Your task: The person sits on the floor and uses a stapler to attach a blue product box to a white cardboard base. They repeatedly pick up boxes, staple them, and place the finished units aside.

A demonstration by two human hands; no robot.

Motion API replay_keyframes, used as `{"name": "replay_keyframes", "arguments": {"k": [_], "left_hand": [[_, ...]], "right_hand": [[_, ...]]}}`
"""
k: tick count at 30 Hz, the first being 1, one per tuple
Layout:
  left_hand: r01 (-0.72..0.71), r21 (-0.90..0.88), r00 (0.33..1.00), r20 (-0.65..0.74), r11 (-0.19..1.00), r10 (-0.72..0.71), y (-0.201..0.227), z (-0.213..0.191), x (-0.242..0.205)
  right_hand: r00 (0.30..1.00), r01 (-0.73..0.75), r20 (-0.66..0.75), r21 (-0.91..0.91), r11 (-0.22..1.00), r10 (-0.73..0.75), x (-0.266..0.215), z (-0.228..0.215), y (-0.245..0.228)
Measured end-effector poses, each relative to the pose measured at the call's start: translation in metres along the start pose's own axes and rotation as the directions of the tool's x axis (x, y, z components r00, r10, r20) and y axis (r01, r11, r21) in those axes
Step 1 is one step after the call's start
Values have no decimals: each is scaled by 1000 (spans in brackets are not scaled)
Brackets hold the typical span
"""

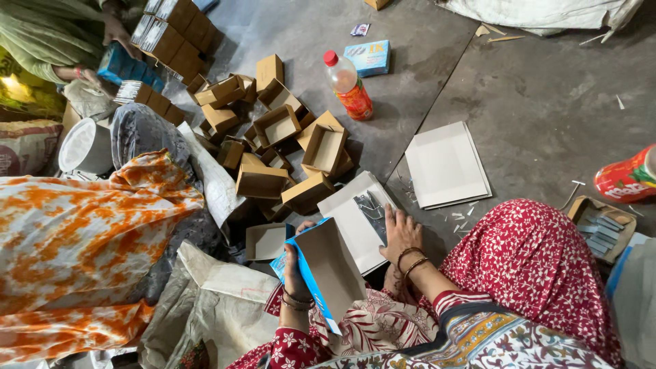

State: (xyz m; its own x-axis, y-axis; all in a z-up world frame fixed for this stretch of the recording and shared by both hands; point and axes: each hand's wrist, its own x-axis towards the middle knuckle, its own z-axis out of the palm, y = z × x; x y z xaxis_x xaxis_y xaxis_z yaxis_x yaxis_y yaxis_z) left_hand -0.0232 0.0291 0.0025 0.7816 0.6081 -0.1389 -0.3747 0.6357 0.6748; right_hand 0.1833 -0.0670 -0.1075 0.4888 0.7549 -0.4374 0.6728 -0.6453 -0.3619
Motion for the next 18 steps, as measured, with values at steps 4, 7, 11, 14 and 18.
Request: {"name": "replay_keyframes", "arguments": {"k": [4, 7, 11, 14, 18], "left_hand": [[13, 181, 1000, 0, 983, -13, 13, -5, -1], [31, 326, 999, -1, 945, -32, 21, -14, 3], [1, 531, 1000, -23, 848, 13, 26, -21, 4], [-6, 629, 999, -37, 777, 38, 30, -22, 5], [-1, 672, 1000, 4, 741, -2, 29, -23, 4]], "right_hand": [[999, -35, -18, 133, 991, 37, 10, 10, 6], [974, -138, 206, 870, 473, -95, -3, 16, 15], [623, -496, 132, 828, -259, -771, -58, 9, 36], [574, -640, 292, 743, -197, -765, -89, -3, 36], [509, -703, 303, 687, -185, -806, -98, -9, 24]]}}
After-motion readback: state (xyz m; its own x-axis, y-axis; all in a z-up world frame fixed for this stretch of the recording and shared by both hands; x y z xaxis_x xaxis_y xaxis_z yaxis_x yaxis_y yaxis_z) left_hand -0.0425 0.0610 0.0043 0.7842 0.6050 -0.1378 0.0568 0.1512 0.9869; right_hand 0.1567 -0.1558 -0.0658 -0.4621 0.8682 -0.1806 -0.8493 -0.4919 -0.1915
